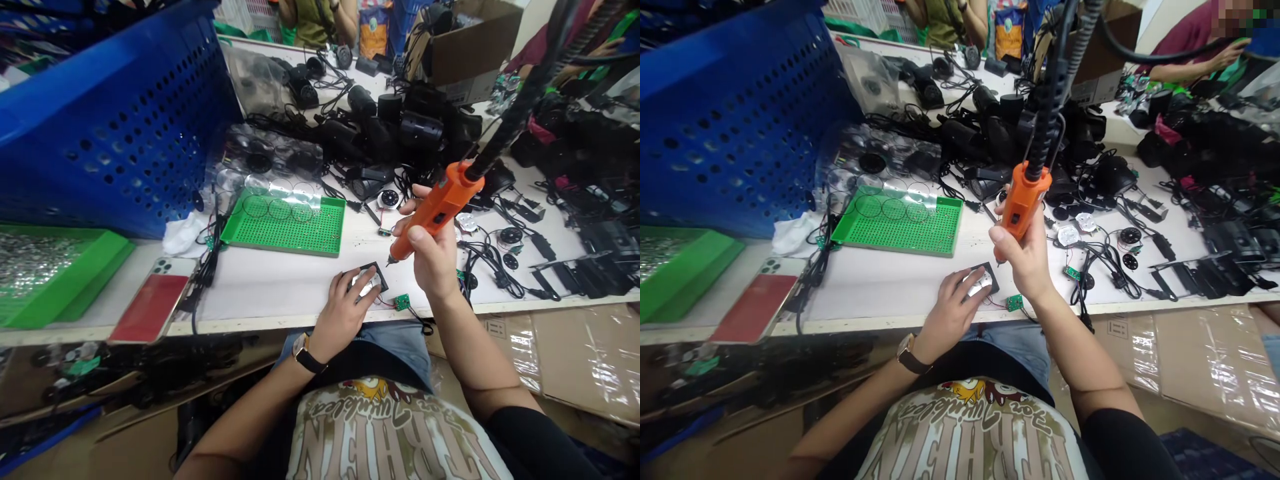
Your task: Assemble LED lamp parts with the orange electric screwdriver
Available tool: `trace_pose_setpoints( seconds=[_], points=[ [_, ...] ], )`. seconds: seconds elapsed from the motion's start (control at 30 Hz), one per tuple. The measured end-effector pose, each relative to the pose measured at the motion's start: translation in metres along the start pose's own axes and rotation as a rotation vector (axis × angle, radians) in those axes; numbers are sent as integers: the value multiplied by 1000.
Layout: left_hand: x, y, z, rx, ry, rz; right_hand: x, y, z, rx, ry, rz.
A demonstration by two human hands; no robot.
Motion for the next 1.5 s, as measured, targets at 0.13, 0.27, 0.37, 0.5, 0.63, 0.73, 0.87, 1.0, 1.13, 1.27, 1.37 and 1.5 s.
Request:
trace_pose_setpoints(
  seconds=[0.13,0.27,0.37,0.5,0.63,0.73,0.87,1.0,1.13,1.27,1.37,1.5],
  points=[
    [1,1,0,9,2,-8,4,2,-2,40,47,71],
    [-2,3,-2,3,-15,27,0,2,-7,50,89,25],
    [-7,6,-5,-15,-28,89,-1,2,-10,97,76,24],
    [-11,8,-8,-18,-21,172,-3,1,-10,134,77,57],
    [-10,7,-7,-13,16,162,-4,3,-7,108,85,89],
    [-8,6,-6,-21,26,147,-3,5,-2,51,96,128],
    [-7,8,-6,-56,17,118,7,4,10,-75,3,186],
    [-6,10,-5,-53,4,82,14,-3,23,28,110,60],
    [-7,9,-4,-38,-2,81,22,-12,32,83,131,1],
    [-7,7,-4,-63,13,94,30,-15,35,94,94,15],
    [-8,7,-3,-72,29,121,31,-16,35,109,71,39],
    [-9,7,-2,-76,21,117,25,-18,31,139,73,80]
  ],
)
Point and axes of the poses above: each hand's wrist, its own z-axis away from the middle knuckle, its own y-axis out of the back of the hand, x = y × z, the point moved 2 cm from there along -z, towards the middle knuckle, and after that the axes turned 2 degrees about x, right-handed, at the moved point
